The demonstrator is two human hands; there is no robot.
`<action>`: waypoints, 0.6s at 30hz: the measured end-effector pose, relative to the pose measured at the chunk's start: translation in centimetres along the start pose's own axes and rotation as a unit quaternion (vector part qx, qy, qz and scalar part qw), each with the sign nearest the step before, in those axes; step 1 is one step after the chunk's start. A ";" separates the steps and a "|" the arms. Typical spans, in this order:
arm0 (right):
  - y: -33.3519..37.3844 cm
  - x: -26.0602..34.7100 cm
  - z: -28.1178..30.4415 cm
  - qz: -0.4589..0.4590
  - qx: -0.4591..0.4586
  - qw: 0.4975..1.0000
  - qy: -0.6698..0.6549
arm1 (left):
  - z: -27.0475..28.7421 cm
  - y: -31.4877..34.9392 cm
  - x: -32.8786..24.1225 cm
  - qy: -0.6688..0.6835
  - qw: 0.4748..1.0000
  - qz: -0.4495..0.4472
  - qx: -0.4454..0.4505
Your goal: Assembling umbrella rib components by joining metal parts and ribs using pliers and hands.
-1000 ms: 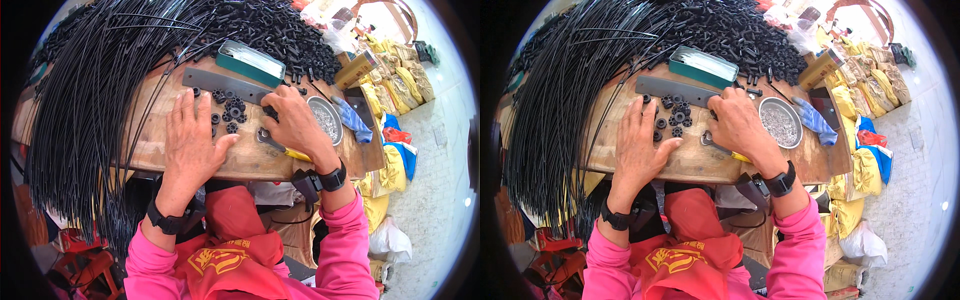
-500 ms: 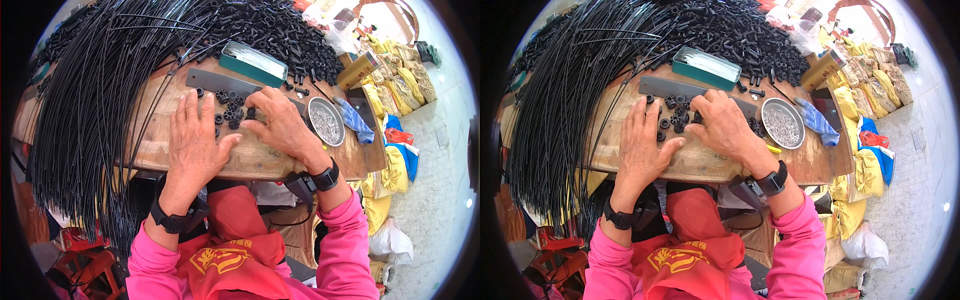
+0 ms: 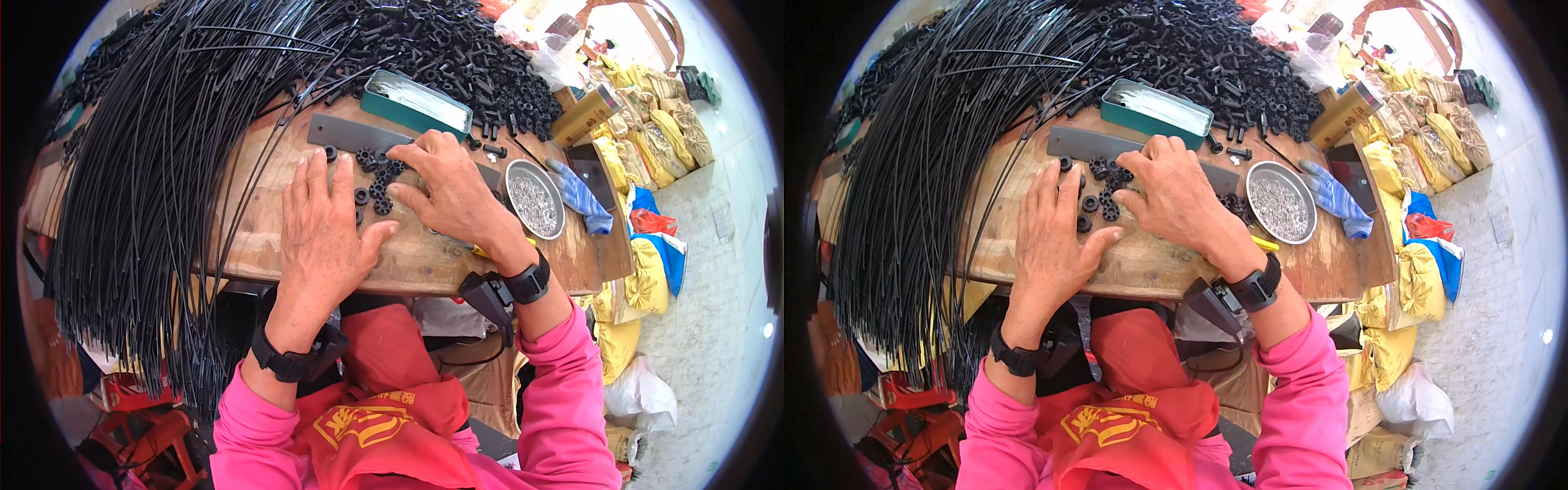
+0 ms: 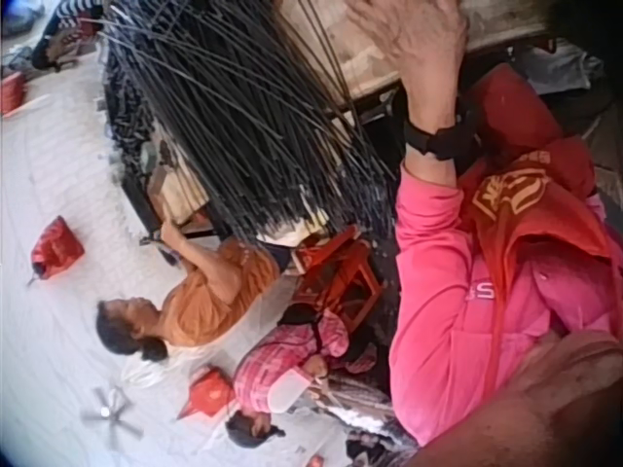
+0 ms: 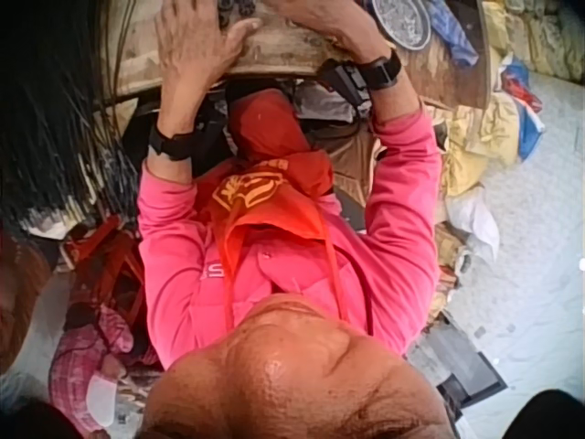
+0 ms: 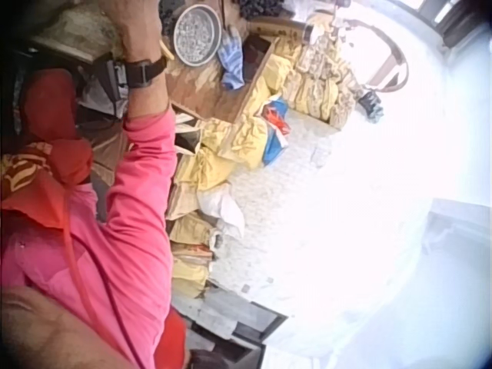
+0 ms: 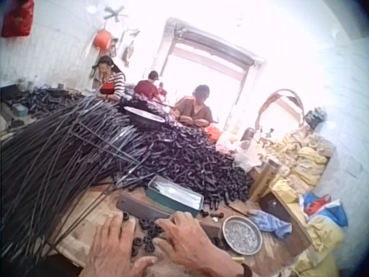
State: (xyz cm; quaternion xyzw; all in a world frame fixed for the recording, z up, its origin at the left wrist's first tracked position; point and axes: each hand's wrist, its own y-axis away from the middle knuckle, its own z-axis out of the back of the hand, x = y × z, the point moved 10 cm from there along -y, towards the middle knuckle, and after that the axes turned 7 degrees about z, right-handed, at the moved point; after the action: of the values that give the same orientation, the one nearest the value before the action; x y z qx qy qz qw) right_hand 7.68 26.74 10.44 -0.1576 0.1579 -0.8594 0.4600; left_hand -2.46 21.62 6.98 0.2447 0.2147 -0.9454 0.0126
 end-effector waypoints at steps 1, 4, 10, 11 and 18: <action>0.0 0.0 -0.1 -0.008 0.006 1.000 0.000 | 0.0 0.0 0.0 -0.001 1.000 0.002 0.001; 0.3 0.0 -0.2 -0.012 0.011 1.000 0.006 | 0.0 0.0 0.0 0.003 1.000 0.002 -0.001; 0.8 -0.2 -0.1 -0.019 0.040 0.996 0.082 | 0.1 0.0 0.2 0.006 1.000 0.001 -0.003; 0.9 -0.3 0.1 -0.020 0.042 0.993 0.105 | 0.0 0.0 0.1 0.008 1.000 0.001 -0.002; -0.1 1.3 0.6 -0.019 -0.047 0.999 -0.012 | 0.1 0.0 0.2 0.026 1.000 0.003 -0.007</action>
State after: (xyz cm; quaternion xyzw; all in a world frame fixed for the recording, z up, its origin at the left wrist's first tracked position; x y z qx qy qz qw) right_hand 7.17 25.59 11.17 -0.1922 0.1900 -0.8578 0.4373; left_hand -2.63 21.62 6.97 0.2697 0.2209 -0.9372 0.0120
